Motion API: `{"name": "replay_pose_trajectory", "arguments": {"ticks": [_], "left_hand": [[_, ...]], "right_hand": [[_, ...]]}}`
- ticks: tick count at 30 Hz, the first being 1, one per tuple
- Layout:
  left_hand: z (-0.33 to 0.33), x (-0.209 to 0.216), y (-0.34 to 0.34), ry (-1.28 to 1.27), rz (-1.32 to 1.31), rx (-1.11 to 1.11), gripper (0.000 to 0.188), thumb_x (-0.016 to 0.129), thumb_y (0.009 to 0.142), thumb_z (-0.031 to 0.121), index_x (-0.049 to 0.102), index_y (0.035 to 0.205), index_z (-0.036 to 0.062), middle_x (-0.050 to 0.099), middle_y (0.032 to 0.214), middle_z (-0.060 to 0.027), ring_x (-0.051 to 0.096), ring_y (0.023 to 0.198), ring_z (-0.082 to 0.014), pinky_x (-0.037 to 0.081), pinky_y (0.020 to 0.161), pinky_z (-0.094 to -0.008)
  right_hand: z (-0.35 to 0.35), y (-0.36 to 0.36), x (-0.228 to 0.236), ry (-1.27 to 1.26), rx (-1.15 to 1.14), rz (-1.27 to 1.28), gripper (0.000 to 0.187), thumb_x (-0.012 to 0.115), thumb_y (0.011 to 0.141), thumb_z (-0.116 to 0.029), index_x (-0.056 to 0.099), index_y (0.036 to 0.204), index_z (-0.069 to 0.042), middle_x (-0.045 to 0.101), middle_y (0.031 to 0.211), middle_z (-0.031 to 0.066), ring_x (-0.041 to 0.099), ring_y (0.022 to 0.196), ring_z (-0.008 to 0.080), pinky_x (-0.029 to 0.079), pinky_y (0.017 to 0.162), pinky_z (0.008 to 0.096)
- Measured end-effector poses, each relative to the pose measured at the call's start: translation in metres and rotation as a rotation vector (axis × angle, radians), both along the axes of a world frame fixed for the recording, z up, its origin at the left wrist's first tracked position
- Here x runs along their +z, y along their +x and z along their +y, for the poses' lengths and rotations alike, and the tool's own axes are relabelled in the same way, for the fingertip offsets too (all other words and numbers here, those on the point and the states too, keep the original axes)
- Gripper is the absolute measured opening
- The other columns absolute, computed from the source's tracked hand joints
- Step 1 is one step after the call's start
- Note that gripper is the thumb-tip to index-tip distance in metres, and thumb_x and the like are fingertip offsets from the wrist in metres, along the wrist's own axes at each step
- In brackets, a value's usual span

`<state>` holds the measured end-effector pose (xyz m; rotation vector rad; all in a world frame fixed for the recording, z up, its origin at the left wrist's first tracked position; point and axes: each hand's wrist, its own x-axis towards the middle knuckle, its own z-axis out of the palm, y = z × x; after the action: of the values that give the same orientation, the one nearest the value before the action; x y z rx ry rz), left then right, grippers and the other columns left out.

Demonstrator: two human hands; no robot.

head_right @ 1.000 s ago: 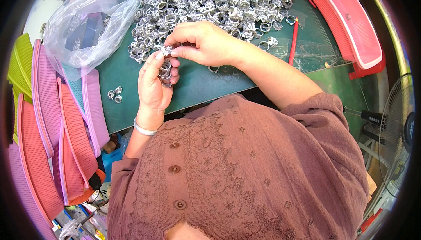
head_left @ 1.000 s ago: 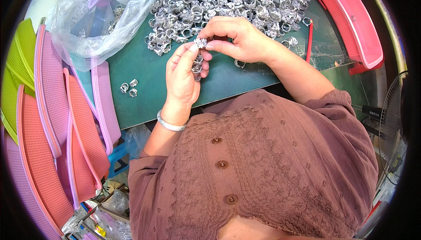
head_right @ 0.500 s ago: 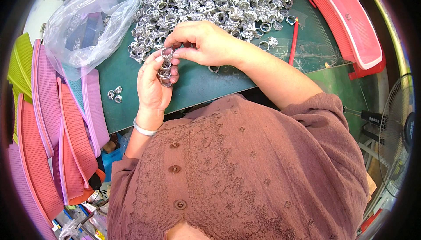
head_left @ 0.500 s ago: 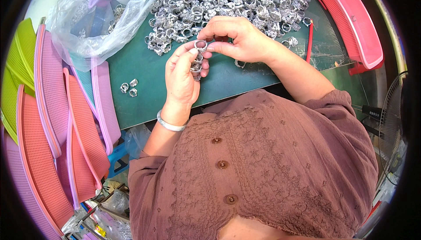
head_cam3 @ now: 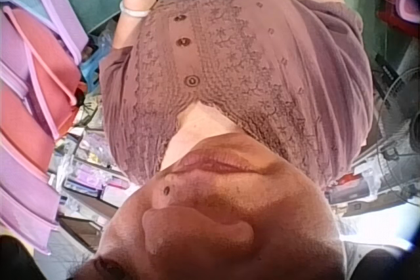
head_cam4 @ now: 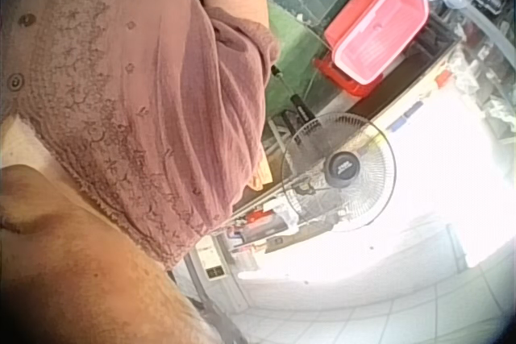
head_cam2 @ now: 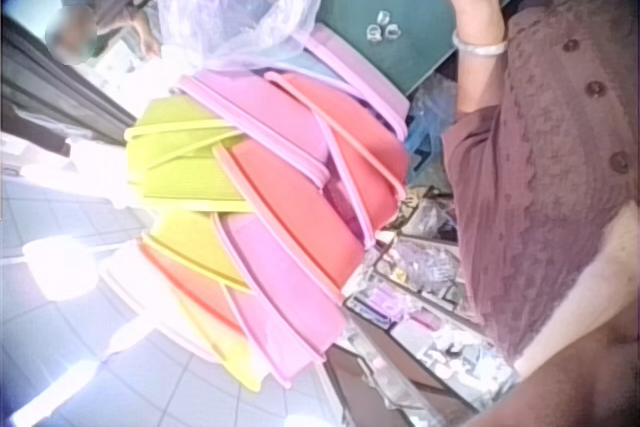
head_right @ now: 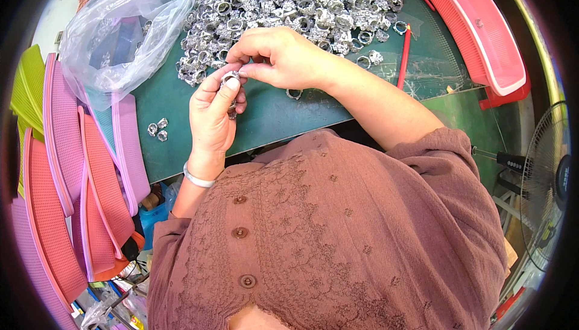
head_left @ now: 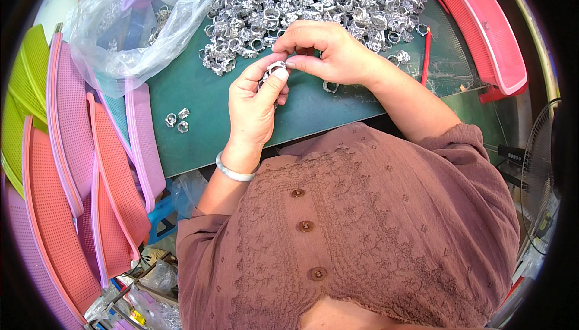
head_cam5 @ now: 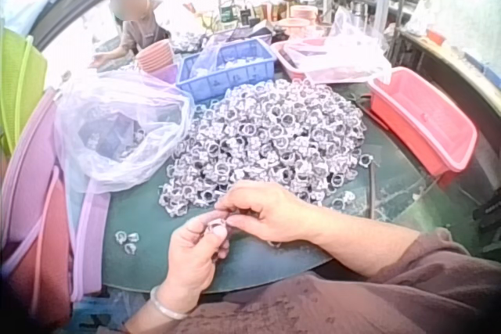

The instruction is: The person picks up metal components one by one from a pile, turns them over in their hands, and sorts them into smaller groups on the workstation.

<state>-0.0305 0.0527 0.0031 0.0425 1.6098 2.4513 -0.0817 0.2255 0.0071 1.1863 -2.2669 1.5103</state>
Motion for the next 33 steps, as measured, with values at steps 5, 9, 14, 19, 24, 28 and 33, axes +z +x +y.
{"name": "replay_pose_trajectory", "arguments": {"ticks": [5, 9, 14, 19, 24, 28, 33], "left_hand": [[-0.001, 0.000, 0.000, -0.043, 0.015, -0.005, 0.030, 0.065, 0.078, 0.003, 0.059, 0.107, -0.0006, 0.060, 0.081, -0.0014, 0.050, 0.061, -0.0044, 0.040, 0.051, -0.0166], [0.000, 0.000, 0.000, -0.091, 0.046, -0.006, 0.030, 0.066, 0.076, 0.002, 0.059, 0.106, -0.0008, 0.059, 0.082, -0.0010, 0.049, 0.061, -0.0033, 0.039, 0.051, -0.0159], [-0.002, -0.004, -0.001, -0.245, 0.148, 0.000, 0.029, 0.067, 0.076, 0.001, 0.060, 0.104, -0.0009, 0.059, 0.089, -0.0011, 0.051, 0.068, -0.0047, 0.042, 0.058, -0.0168], [-0.003, -0.005, -0.001, -0.328, 0.210, 0.022, 0.028, 0.067, 0.075, 0.001, 0.061, 0.102, -0.0008, 0.058, 0.090, -0.0020, 0.054, 0.078, -0.0073, 0.043, 0.070, -0.0186], [-0.005, -0.002, -0.001, -0.128, 0.033, -0.009, 0.024, 0.064, 0.078, 0.001, 0.059, 0.101, 0.0007, 0.057, 0.085, -0.0021, 0.053, 0.071, -0.0075, 0.043, 0.058, -0.0189], [-0.020, 0.004, -0.013, 0.304, -0.283, -0.074, 0.024, 0.050, 0.086, 0.015, 0.052, 0.107, 0.0034, 0.056, 0.085, -0.0063, 0.049, 0.064, -0.0132, 0.039, 0.049, -0.0202], [-0.058, 0.031, -0.062, 0.246, -0.120, 0.101, 0.022, 0.049, 0.088, 0.021, 0.052, 0.101, 0.0033, 0.057, 0.082, -0.0093, 0.051, 0.063, -0.0139, 0.041, 0.048, -0.0221]], "right_hand": [[0.000, 0.000, 0.000, 0.007, 0.000, -0.015, 0.023, 0.063, 0.072, 0.000, 0.059, 0.095, 0.000, 0.059, 0.084, 0.0075, 0.058, 0.075, 0.0181, 0.046, 0.064, 0.0272], [0.001, 0.000, 0.000, 0.006, 0.004, -0.020, 0.023, 0.063, 0.072, 0.000, 0.059, 0.095, 0.000, 0.059, 0.084, 0.0075, 0.058, 0.075, 0.0178, 0.046, 0.063, 0.0267], [0.000, 0.001, 0.000, 0.013, 0.007, -0.037, 0.023, 0.064, 0.072, 0.000, 0.059, 0.095, 0.000, 0.059, 0.084, 0.0073, 0.058, 0.074, 0.0172, 0.046, 0.062, 0.0261], [0.001, 0.001, 0.001, 0.018, 0.007, -0.034, 0.024, 0.063, 0.072, 0.000, 0.059, 0.096, 0.000, 0.059, 0.084, 0.0072, 0.057, 0.074, 0.0166, 0.046, 0.061, 0.0255], [0.000, 0.001, 0.001, 0.010, -0.006, -0.034, 0.022, 0.063, 0.073, -0.001, 0.059, 0.095, 0.000, 0.059, 0.084, 0.0067, 0.057, 0.073, 0.0159, 0.046, 0.061, 0.0254], [0.001, 0.000, 0.001, -0.006, -0.039, -0.023, 0.018, 0.062, 0.075, -0.001, 0.060, 0.094, 0.000, 0.059, 0.084, 0.0061, 0.057, 0.073, 0.0150, 0.045, 0.061, 0.0251], [0.002, 0.001, 0.003, -0.118, -0.176, -0.007, 0.013, 0.058, 0.079, 0.000, 0.061, 0.092, -0.001, 0.059, 0.082, 0.0053, 0.056, 0.071, 0.0125, 0.044, 0.063, 0.0228]]}}
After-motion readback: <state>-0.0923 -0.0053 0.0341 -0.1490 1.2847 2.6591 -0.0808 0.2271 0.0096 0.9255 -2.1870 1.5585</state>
